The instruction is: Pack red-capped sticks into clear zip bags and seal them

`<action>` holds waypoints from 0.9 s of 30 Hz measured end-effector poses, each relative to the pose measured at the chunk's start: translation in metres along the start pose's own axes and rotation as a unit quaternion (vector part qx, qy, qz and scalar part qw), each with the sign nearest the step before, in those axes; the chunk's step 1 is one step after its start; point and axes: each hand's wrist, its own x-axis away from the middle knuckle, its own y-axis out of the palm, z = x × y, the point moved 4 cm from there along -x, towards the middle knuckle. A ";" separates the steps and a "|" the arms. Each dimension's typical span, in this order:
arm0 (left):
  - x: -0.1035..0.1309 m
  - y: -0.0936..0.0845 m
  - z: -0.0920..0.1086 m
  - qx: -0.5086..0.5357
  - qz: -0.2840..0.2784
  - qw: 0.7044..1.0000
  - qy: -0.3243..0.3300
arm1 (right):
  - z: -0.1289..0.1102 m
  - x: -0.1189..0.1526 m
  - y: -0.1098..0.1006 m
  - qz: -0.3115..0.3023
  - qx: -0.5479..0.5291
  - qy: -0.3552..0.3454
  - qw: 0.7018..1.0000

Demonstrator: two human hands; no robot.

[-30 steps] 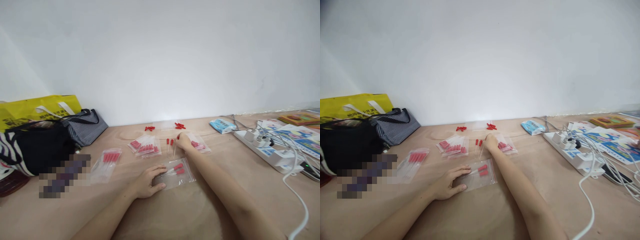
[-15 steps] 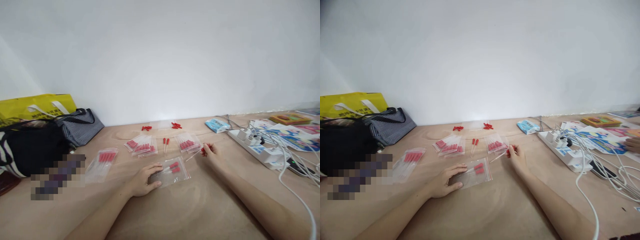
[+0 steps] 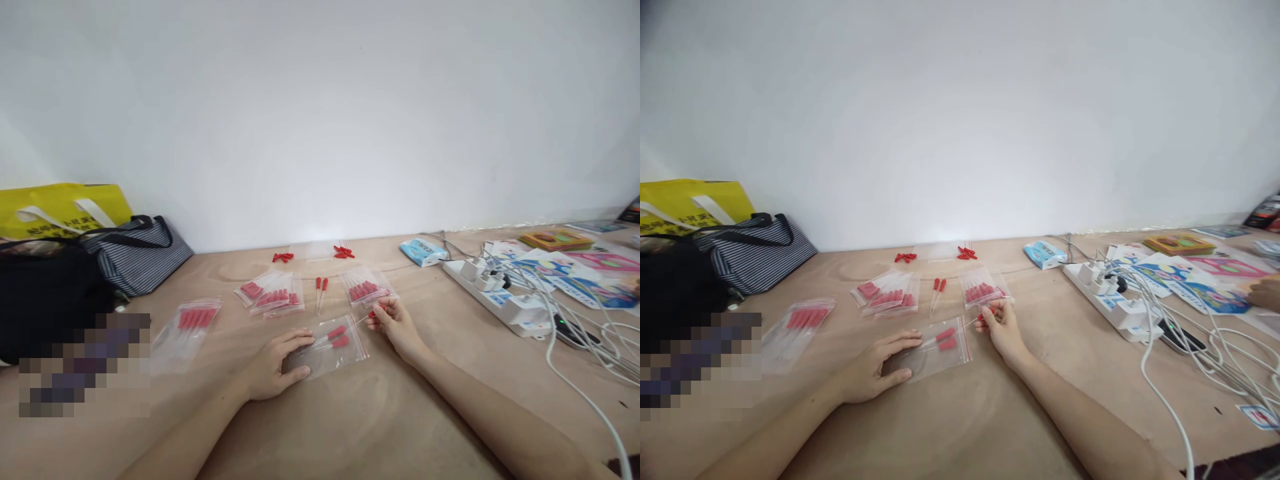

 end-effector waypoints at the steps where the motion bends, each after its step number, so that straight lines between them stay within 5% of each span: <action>1: 0.000 0.000 0.000 -0.002 -0.002 1.000 -0.003 | 0.001 0.002 0.002 -0.006 -0.008 0.011 1.000; 7: 0.000 0.000 0.001 -0.006 -0.005 1.000 0.001 | 0.004 0.012 0.014 -0.048 -0.038 0.077 0.995; 14: -0.001 -0.001 0.003 -0.020 -0.003 1.000 0.007 | 0.008 0.012 0.022 -0.151 0.142 0.085 0.975; 27: -0.002 -0.002 0.002 -0.022 0.003 1.000 0.007 | 0.006 0.013 0.032 -0.238 0.229 0.093 0.939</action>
